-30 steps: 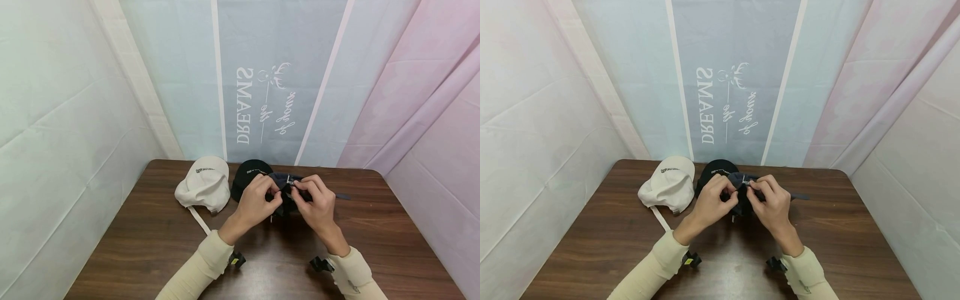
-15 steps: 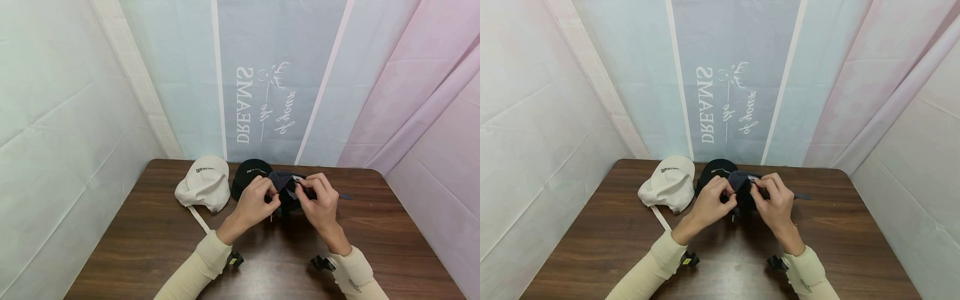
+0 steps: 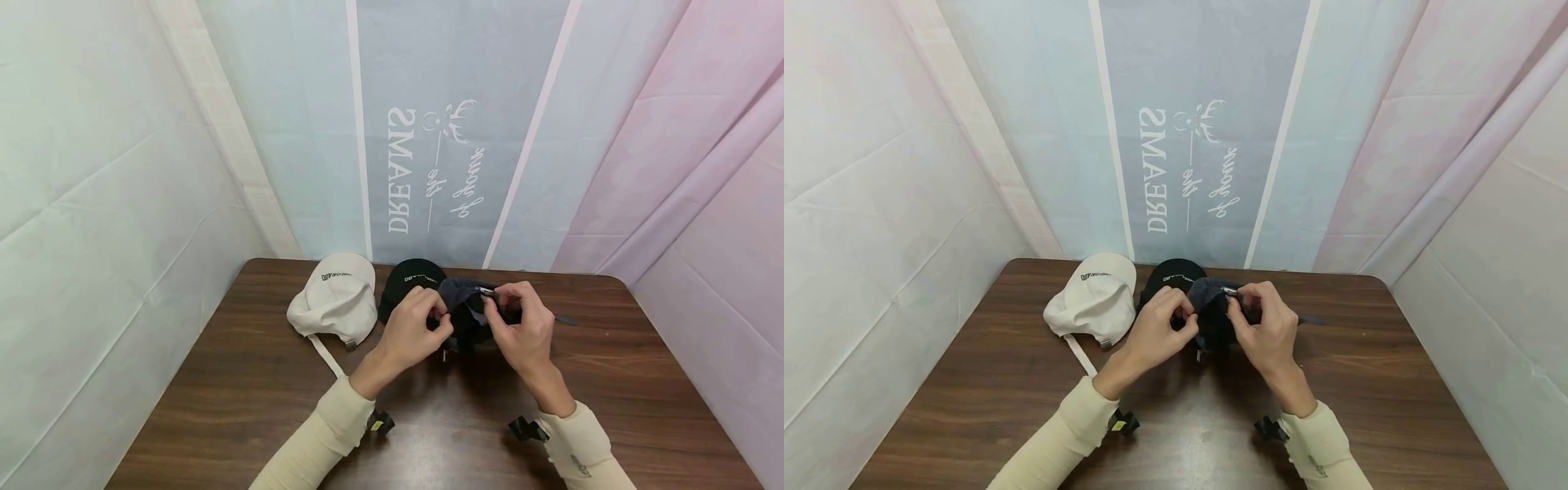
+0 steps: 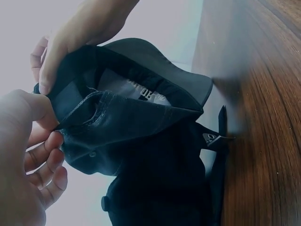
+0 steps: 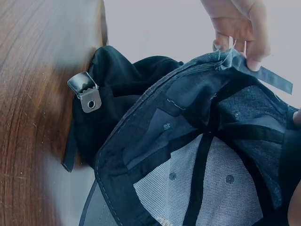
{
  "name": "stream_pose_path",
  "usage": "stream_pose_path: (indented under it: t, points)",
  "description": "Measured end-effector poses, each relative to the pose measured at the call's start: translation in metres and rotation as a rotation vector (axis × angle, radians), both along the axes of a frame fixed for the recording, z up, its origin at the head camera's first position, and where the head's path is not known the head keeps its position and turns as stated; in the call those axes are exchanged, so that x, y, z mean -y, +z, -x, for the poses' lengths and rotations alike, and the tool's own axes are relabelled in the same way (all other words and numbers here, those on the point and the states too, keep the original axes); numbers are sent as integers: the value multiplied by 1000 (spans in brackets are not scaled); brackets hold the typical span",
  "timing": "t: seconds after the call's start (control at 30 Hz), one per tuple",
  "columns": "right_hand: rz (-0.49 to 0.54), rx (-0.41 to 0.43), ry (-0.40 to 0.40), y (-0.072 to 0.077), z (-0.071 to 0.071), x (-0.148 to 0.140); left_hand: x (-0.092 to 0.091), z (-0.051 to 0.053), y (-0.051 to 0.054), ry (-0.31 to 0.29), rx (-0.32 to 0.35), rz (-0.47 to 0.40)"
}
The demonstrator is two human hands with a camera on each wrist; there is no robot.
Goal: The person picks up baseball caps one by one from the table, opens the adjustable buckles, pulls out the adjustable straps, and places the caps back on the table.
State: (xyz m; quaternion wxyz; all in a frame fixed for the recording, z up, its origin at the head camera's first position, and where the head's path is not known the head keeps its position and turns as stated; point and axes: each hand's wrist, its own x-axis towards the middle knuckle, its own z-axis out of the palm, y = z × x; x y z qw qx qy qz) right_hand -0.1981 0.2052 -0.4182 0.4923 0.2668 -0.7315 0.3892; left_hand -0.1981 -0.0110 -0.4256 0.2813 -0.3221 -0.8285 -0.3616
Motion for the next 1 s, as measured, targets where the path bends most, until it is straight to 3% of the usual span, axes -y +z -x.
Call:
stream_pose_path:
  t: [0.37,0.67,0.83,1.0]
  points:
    - [-20,4,-6,2,1,-2,6,0,-3,18,57,-4]
    - [-35,16,-28,2,1,-3,10,-2,-6,-82,125,7]
    - [-40,11,-24,3,1,-4,13,-3,-5,-135,160,-38]
    - [-27,5,-19,4,2,-5,13,-2,-5,-132,167,-71]
